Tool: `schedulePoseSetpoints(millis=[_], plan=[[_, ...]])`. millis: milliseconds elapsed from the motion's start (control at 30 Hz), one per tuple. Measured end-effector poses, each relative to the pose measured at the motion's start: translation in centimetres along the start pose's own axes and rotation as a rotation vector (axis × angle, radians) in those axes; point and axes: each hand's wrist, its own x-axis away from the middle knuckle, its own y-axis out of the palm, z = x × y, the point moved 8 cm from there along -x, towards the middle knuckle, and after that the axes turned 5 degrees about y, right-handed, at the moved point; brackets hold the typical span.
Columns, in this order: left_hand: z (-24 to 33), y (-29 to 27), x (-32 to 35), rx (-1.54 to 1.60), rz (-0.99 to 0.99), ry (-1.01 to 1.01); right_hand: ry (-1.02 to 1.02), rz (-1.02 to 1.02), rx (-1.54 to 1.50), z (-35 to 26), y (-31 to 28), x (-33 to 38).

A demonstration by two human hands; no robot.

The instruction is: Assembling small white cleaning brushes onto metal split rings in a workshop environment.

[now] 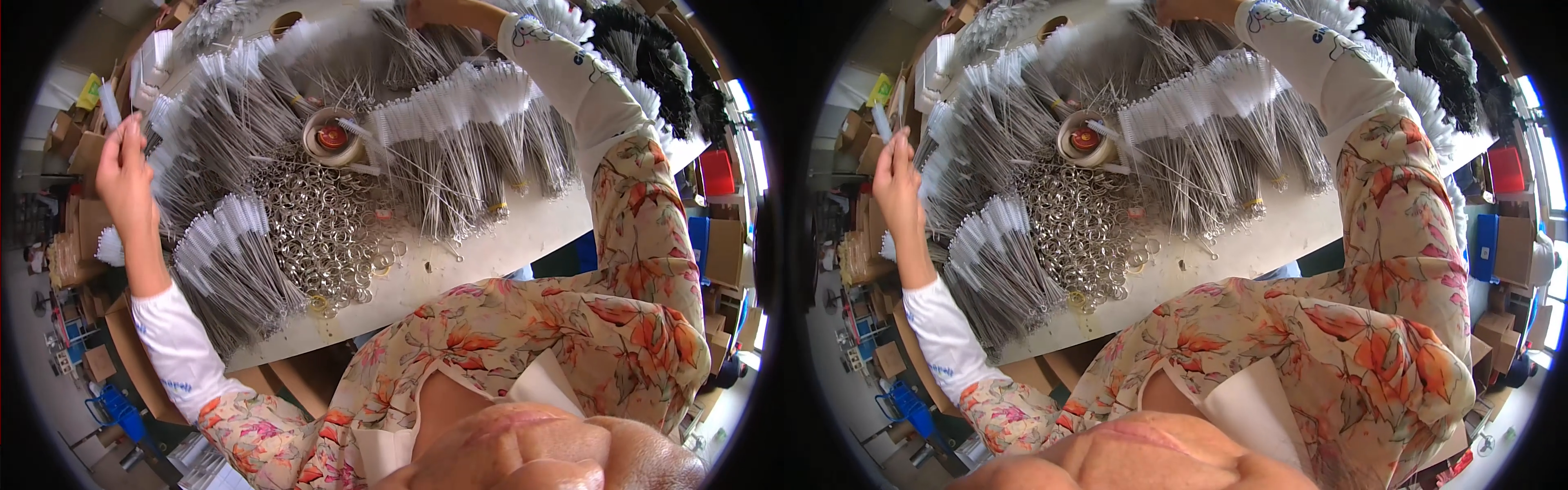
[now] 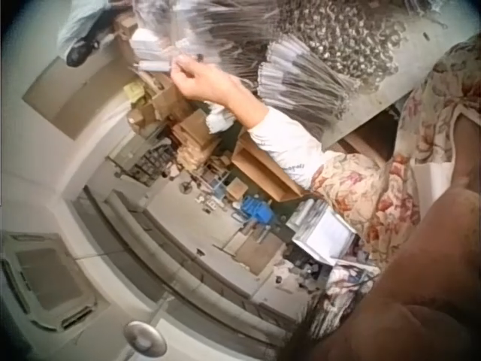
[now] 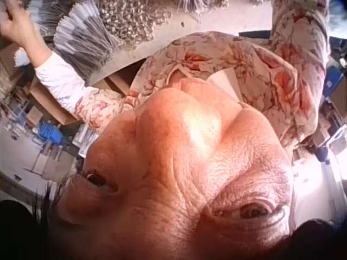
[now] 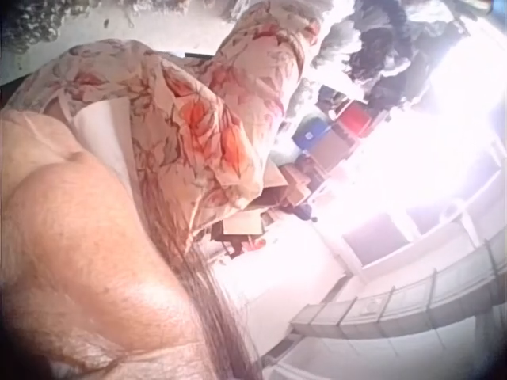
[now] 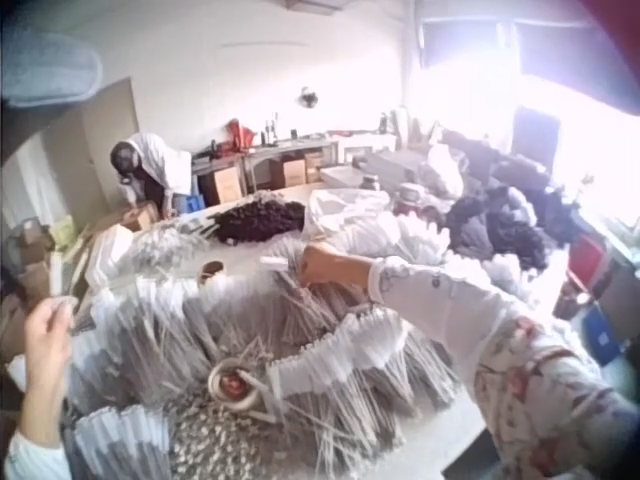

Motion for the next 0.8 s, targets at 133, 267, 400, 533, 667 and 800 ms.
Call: schedulePoseSetpoints(millis=[133, 267, 400, 533, 667, 800], plan=[[2.4, -2.5, 4.7, -0.125, -0.02, 0.002, 0.098, 0.257, -0.58, -0.6, -12.4, 1.7], [0.9, -5.3, 9.4, -0.26, -0.097, -0.227, 0.166, 0.422, -1.059, 1.6, -17.8, 6.9], [0.6, -7.4, 14.0, -0.105, -0.032, -0.309, 0.269, 0.344, -0.494, 6.4, -16.7, 10.4], [-1.3, -10.3, 17.4, 0.003, 0.039, -0.412, 0.328, 0.229, 0.024, 8.7, -14.0, 11.1], [-1.9, -10.5, 20.1, 0.091, 0.075, -0.467, 0.39, 0.166, 0.437, 22.5, -11.0, 11.2], [-2.4, -11.2, 22.7, 0.195, 0.101, -0.461, 0.265, 0.318, 0.317, 21.5, -10.1, 9.6]])
